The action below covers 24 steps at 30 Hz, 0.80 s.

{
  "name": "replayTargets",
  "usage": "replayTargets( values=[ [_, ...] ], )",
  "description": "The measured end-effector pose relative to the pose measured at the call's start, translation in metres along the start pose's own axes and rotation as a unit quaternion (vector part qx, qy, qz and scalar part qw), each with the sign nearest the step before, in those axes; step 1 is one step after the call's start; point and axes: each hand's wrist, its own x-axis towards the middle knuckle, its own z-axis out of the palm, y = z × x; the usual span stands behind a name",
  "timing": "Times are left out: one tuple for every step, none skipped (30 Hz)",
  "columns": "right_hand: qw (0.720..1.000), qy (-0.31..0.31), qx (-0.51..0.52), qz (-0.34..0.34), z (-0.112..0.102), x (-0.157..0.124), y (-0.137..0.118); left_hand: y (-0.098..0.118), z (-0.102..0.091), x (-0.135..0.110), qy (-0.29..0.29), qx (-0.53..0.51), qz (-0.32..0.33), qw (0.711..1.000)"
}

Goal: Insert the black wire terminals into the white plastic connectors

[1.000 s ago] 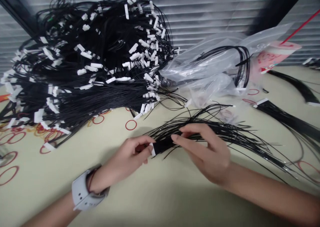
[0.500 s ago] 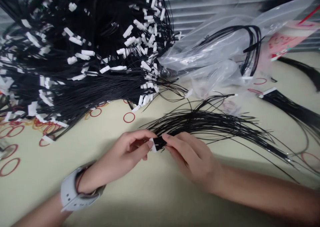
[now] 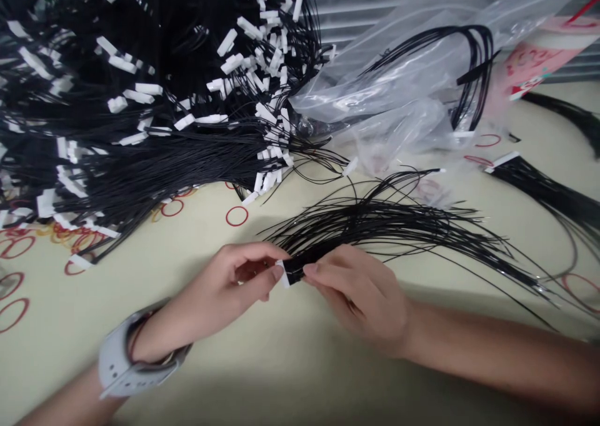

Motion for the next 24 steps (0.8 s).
replayTargets(
  values=[
    [1.0, -0.006, 0.002, 0.004, 0.0, 0.0, 0.0, 0.0, 0.0, 0.0, -0.003, -0.005, 0.001, 1.0],
    [1.0, -0.011, 0.004, 0.008, -0.001, 0.0, -0.001, -0.001, 0.0, 0.0, -0.007, -0.01, 0.002, 1.0],
    [1.0, -0.013, 0.006, 0.012, -0.001, 0.0, -0.001, -0.001, 0.0, 0.0, -0.011, -0.014, 0.003, 1.0],
    [1.0, -0.013, 0.008, 0.013, -0.001, 0.0, -0.001, -0.001, 0.0, 0.0, -0.014, -0.017, 0.003, 1.0],
    [1.0, -0.012, 0.01, 0.014, -0.001, 0.0, 0.0, -0.001, 0.0, 0.0, -0.015, -0.02, 0.004, 1.0],
    [1.0, -0.01, 0.009, 0.014, -0.001, 0.0, 0.0, 0.0, 0.0, 0.001, -0.017, -0.023, 0.003, 1.0],
    [1.0, -0.008, 0.006, 0.014, 0.0, 0.001, 0.001, 0.0, -0.001, 0.001, -0.019, -0.024, 0.002, 1.0],
    [1.0, -0.009, 0.002, 0.013, 0.0, 0.001, 0.001, 0.0, -0.001, 0.001, -0.021, -0.026, 0.001, 0.999],
    [1.0, -0.012, -0.003, 0.011, 0.001, 0.002, 0.001, -0.001, -0.001, 0.001, -0.023, -0.026, -0.001, 0.999],
    [1.0, -0.014, -0.007, 0.008, 0.001, 0.002, 0.002, -0.001, -0.001, 0.001, -0.024, -0.025, -0.001, 0.999],
    [1.0, -0.015, -0.01, 0.007, 0.001, 0.003, 0.002, -0.001, -0.001, 0.001, -0.025, -0.021, 0.0, 0.999],
    [1.0, -0.015, -0.012, 0.004, 0.001, 0.003, 0.001, -0.001, -0.001, 0.0, -0.025, -0.015, 0.002, 1.0],
    [1.0, -0.015, -0.014, 0.002, 0.001, 0.003, 0.001, -0.001, 0.0, -0.001, -0.024, -0.01, 0.008, 1.0],
    [1.0, -0.013, -0.017, -0.004, 0.001, 0.003, 0.0, -0.001, 0.002, -0.002, -0.024, -0.007, 0.016, 1.0],
    [1.0, -0.01, -0.019, -0.012, 0.001, 0.003, -0.001, 0.0, 0.003, -0.003, -0.022, -0.006, 0.025, 0.999],
    [1.0, -0.005, -0.021, -0.021, 0.001, 0.003, -0.001, 0.0, 0.005, -0.004, -0.019, -0.007, 0.034, 0.999],
    [0.999, -0.002, -0.022, -0.027, 0.001, 0.003, -0.001, 0.001, 0.007, -0.004, -0.015, -0.008, 0.041, 0.999],
    [0.999, 0.001, -0.023, -0.03, 0.002, 0.004, -0.002, 0.002, 0.009, -0.004, -0.01, -0.004, 0.048, 0.999],
    [0.999, 0.002, -0.024, -0.03, 0.002, 0.004, -0.001, 0.002, 0.009, -0.003, -0.001, 0.01, 0.055, 0.998],
    [0.999, 0.004, -0.027, -0.032, 0.001, 0.006, -0.001, 0.002, 0.009, -0.002, 0.009, 0.037, 0.067, 0.997],
    [0.999, 0.009, -0.033, -0.039, 0.0, 0.007, -0.001, 0.001, 0.008, 0.0, 0.018, 0.077, 0.089, 0.993],
    [0.998, 0.017, -0.041, -0.055, -0.002, 0.01, 0.0, 0.001, 0.005, 0.001, 0.032, 0.134, 0.121, 0.983],
    [0.995, 0.024, -0.048, -0.078, -0.004, 0.012, 0.0, -0.001, 0.002, 0.002, 0.055, 0.209, 0.163, 0.963],
    [0.992, 0.025, -0.054, -0.108, -0.006, 0.014, 0.001, -0.002, -0.002, 0.002, 0.081, 0.299, 0.209, 0.927]
  ],
)
